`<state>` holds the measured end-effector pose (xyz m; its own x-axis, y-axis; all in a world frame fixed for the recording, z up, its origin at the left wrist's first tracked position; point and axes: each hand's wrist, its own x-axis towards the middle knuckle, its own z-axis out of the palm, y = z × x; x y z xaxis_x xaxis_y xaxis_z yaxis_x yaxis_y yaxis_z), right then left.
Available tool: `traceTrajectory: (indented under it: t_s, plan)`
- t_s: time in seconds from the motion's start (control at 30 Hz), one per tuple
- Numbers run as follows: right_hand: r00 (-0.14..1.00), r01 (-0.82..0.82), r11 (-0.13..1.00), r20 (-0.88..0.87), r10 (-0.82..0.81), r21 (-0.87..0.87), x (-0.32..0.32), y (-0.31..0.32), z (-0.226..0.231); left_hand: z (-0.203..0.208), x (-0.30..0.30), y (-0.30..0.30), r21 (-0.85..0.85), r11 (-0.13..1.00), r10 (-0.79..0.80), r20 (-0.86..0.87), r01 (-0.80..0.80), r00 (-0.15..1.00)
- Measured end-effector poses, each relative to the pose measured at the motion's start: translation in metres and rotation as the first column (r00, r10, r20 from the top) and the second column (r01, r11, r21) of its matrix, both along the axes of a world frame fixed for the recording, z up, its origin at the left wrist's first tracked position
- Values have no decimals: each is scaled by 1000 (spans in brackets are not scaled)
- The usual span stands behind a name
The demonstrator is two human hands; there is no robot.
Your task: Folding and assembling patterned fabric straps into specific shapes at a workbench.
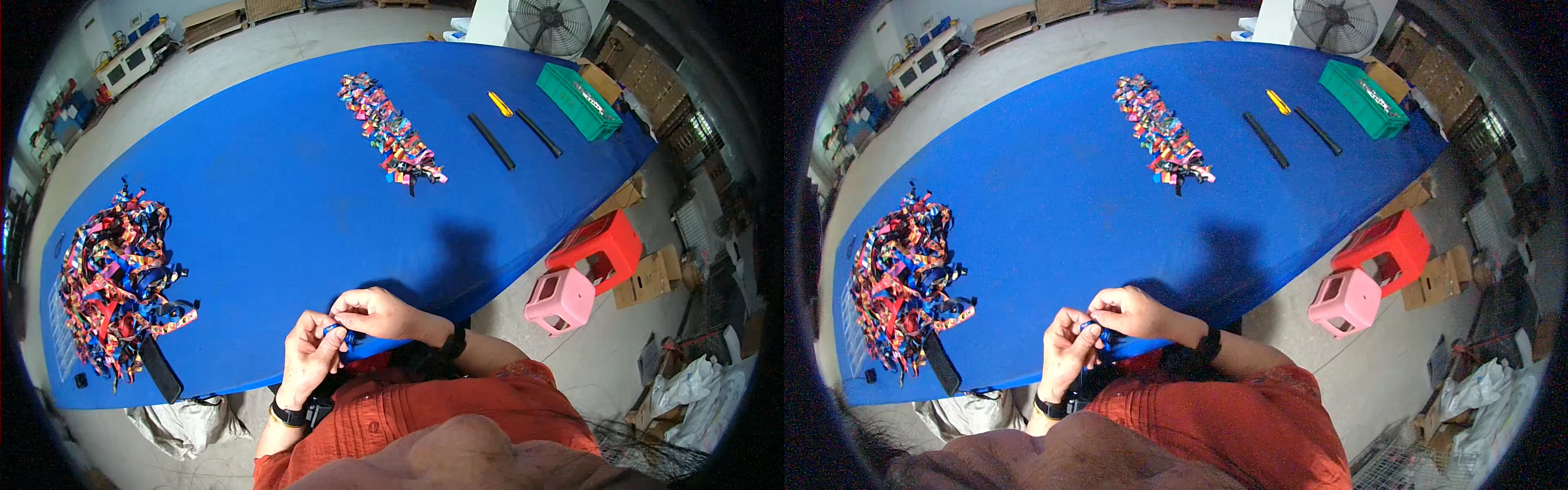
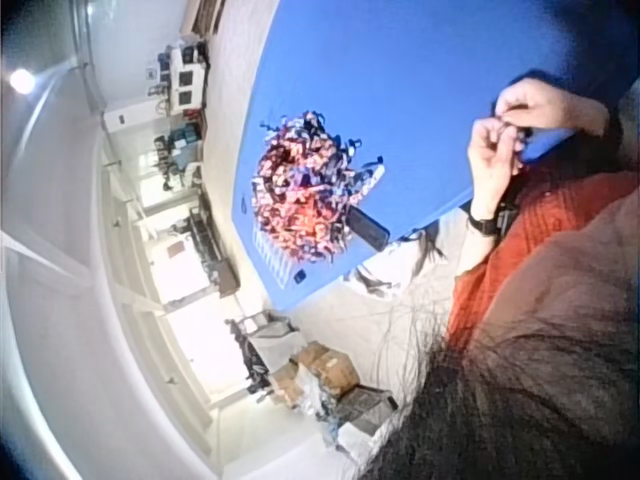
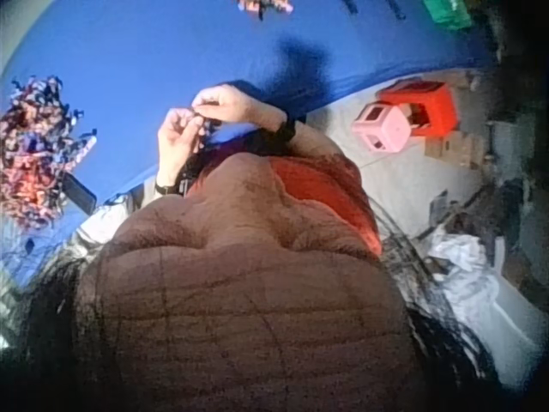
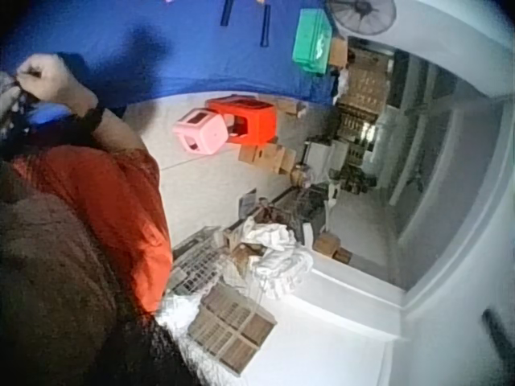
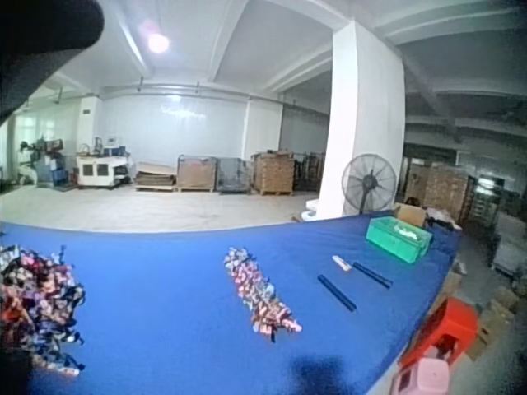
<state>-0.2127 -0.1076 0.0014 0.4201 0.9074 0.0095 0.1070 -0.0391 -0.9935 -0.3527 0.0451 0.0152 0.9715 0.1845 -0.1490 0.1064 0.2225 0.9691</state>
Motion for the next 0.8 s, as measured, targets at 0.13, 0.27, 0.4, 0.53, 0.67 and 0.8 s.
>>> traceTrajectory:
  t_s: [0.13,0.27,0.4,0.53,0.67,0.8]
  plan:
    - [998,59,998,-10,-59,-24,-2,1,9,0,1,-1,-43,999,0,-4,0,1000]
    - [981,180,983,63,-182,40,-4,4,8,2,4,0,-81,997,6,-24,-8,1000]
    - [909,279,942,263,-322,189,-9,8,18,0,5,4,-148,987,56,-37,-60,998]
    - [788,257,917,485,-381,304,-17,7,31,2,6,5,-191,972,128,-60,-137,990]
    - [664,197,909,632,-399,367,-22,6,30,0,4,6,-241,961,135,-19,-136,991]
    - [602,145,909,694,-394,390,-23,5,30,-6,2,13,-295,947,133,-4,-129,991]
